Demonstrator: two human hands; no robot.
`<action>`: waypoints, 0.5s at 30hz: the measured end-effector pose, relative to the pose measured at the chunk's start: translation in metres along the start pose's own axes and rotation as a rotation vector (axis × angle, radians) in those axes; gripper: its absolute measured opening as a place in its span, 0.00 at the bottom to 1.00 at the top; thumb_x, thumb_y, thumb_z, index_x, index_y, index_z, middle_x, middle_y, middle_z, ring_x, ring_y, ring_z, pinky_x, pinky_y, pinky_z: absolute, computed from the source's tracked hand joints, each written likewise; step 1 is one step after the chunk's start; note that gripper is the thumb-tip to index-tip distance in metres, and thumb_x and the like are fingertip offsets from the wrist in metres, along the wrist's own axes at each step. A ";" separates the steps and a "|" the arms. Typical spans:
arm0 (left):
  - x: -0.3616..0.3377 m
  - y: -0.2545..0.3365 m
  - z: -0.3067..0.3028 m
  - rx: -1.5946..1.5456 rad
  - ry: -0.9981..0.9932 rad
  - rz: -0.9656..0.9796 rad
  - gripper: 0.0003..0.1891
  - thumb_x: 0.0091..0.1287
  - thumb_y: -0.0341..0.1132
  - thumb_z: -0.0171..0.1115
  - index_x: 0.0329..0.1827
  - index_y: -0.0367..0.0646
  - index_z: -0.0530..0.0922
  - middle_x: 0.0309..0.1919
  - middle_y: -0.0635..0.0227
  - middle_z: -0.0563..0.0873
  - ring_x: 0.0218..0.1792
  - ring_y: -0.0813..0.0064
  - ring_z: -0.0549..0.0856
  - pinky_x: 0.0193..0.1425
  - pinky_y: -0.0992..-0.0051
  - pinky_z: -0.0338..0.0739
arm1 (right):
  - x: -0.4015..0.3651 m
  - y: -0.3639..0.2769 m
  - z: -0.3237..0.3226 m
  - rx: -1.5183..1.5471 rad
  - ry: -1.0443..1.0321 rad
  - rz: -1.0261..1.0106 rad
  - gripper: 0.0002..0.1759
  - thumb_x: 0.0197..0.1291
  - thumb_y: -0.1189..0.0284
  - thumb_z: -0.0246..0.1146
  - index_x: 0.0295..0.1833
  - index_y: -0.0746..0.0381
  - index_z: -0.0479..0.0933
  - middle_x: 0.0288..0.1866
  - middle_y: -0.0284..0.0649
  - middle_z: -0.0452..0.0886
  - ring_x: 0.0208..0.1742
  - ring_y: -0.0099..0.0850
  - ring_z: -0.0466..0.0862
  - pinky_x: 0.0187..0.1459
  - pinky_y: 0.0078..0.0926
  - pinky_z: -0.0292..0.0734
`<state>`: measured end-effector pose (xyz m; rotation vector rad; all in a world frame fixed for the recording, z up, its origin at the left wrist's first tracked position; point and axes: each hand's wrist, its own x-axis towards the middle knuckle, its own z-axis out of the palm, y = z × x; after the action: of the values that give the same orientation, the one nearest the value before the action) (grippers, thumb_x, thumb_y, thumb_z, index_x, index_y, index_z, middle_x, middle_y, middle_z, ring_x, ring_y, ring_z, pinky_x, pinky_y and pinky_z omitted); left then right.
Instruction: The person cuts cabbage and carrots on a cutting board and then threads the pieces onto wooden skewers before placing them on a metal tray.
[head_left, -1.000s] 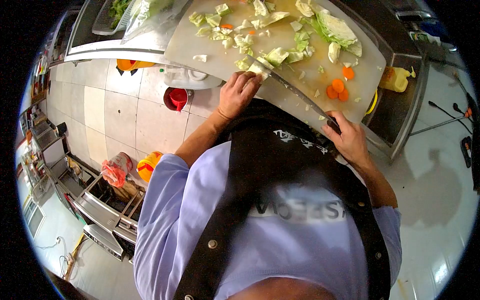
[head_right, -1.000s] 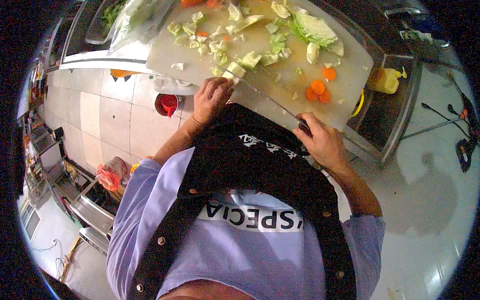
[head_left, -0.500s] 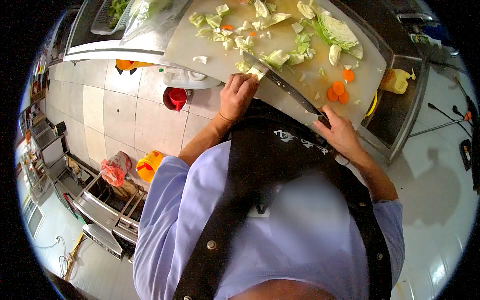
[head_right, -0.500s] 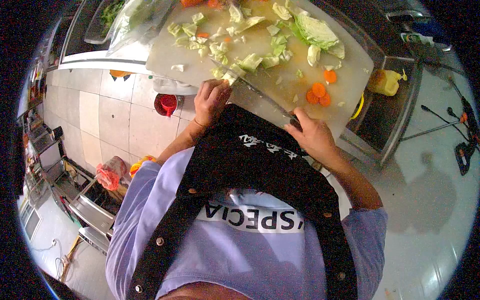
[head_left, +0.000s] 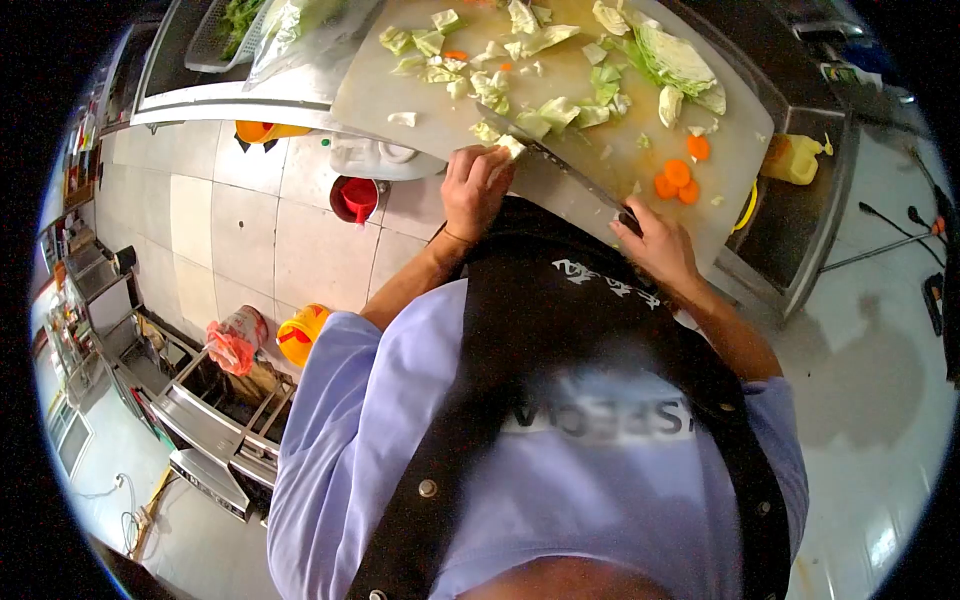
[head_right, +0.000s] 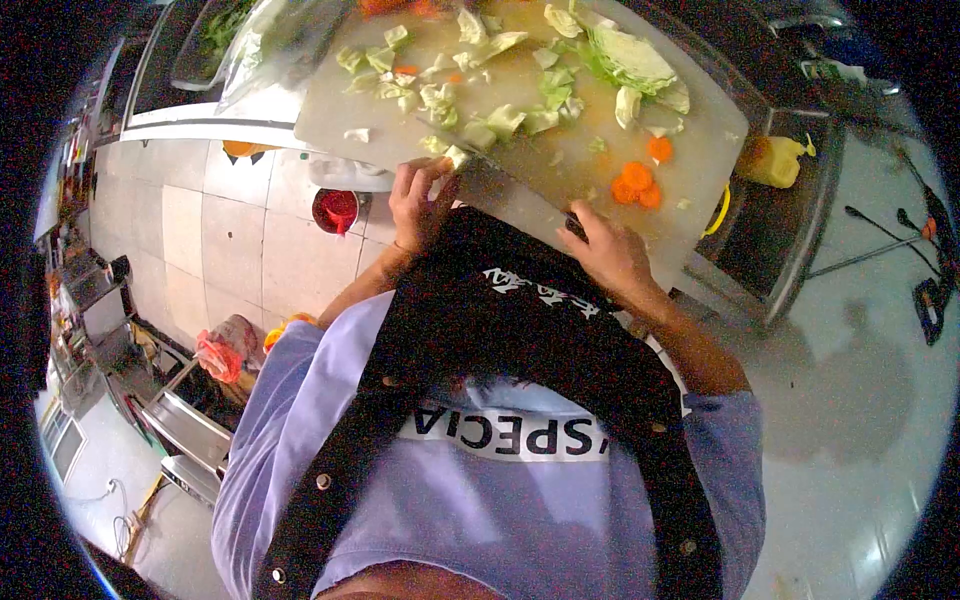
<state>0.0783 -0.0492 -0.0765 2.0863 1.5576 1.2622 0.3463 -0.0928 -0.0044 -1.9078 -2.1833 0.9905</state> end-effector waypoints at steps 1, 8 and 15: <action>-0.002 -0.001 0.000 -0.014 -0.006 -0.034 0.16 0.50 0.26 0.70 0.43 0.45 0.79 0.37 0.65 0.81 0.39 0.63 0.80 0.40 0.69 0.77 | 0.000 0.000 -0.001 0.025 -0.001 0.004 0.21 0.61 0.56 0.62 0.52 0.56 0.70 0.34 0.49 0.83 0.36 0.50 0.83 0.34 0.45 0.77; -0.006 -0.001 0.001 -0.046 0.007 -0.128 0.17 0.50 0.27 0.71 0.44 0.45 0.79 0.42 0.63 0.81 0.41 0.59 0.80 0.45 0.65 0.77 | -0.022 -0.009 -0.023 0.112 0.038 0.125 0.21 0.58 0.60 0.65 0.54 0.56 0.73 0.39 0.48 0.83 0.40 0.45 0.84 0.39 0.38 0.78; -0.006 0.002 0.002 -0.122 -0.003 -0.250 0.20 0.49 0.25 0.69 0.46 0.44 0.76 0.47 0.60 0.82 0.46 0.55 0.80 0.51 0.63 0.76 | -0.057 0.036 -0.016 0.102 0.553 0.334 0.28 0.56 0.70 0.66 0.63 0.55 0.70 0.52 0.47 0.81 0.49 0.43 0.83 0.50 0.37 0.76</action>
<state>0.0809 -0.0545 -0.0793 1.7560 1.6362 1.2285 0.3970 -0.1374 0.0099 -2.2035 -1.5187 0.4983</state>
